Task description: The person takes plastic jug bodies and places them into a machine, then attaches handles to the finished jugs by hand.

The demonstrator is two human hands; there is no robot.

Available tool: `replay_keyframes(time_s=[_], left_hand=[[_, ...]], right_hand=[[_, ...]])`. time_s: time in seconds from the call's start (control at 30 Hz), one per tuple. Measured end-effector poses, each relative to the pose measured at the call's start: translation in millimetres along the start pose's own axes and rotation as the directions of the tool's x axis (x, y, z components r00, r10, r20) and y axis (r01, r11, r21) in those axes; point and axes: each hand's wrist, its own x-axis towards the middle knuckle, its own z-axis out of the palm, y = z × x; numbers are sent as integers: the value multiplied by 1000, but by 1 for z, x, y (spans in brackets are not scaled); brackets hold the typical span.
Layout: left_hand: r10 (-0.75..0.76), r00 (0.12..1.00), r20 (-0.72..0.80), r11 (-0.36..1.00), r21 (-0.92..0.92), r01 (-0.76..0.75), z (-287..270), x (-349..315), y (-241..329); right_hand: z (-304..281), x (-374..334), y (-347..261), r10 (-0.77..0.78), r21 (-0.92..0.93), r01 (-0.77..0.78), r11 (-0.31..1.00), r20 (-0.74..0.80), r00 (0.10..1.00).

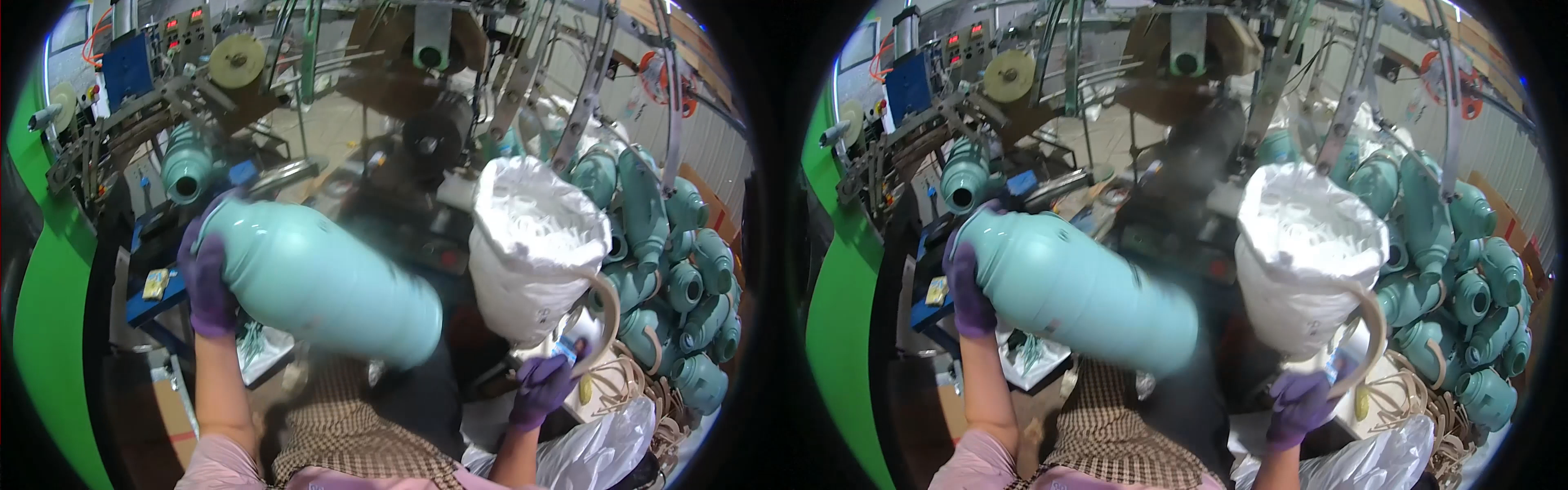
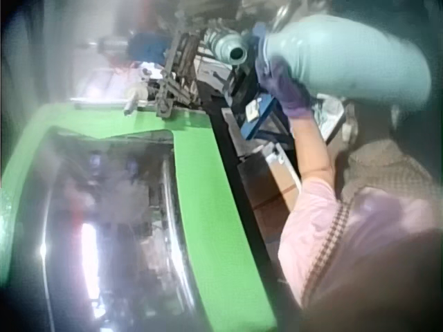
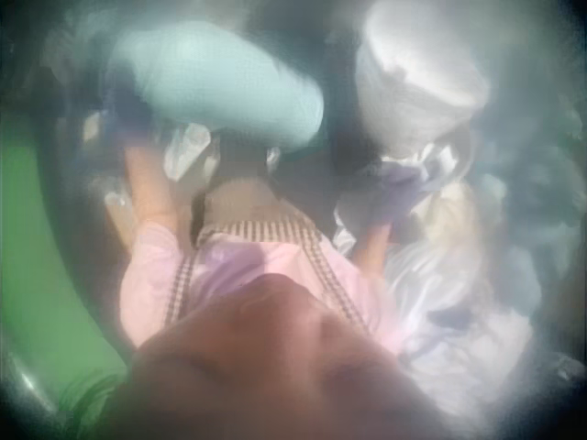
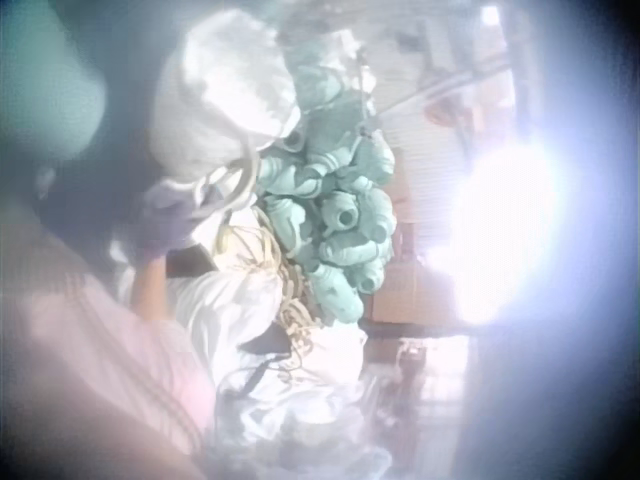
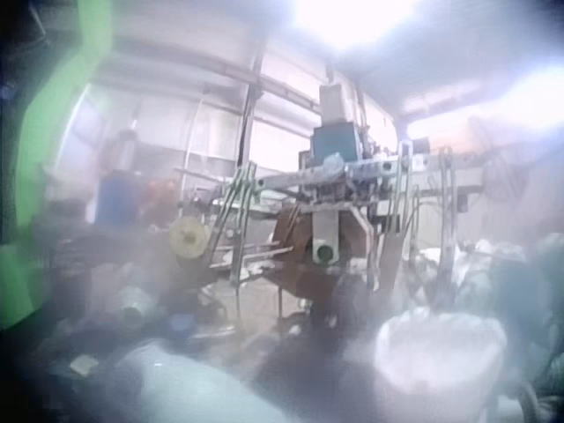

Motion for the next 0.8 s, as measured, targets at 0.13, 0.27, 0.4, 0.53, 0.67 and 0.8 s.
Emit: replay_keyframes(time_s=[0.13,0.27,0.4,0.53,0.67,0.8], left_hand=[[-569,725,387,807,97,582,16,-11,-27],[-604,636,480,685,-94,722,24,-73,-102],[-567,621,542,603,-241,761,31,-76,-112],[-476,775,416,843,-34,536,38,-79,-111],[-648,563,513,363,-442,820,30,-82,-125],[-519,732,442,463,-575,675,38,-93,-149]], right_hand=[[90,34,-50,386,613,-411,675,181,904],[162,35,-55,171,602,-795,79,777,606],[198,34,-34,425,419,-908,24,818,388],[215,37,-19,492,252,-953,-166,859,142],[229,29,-8,519,209,-973,-101,845,128],[229,21,33,273,267,-587,765,691,670]])
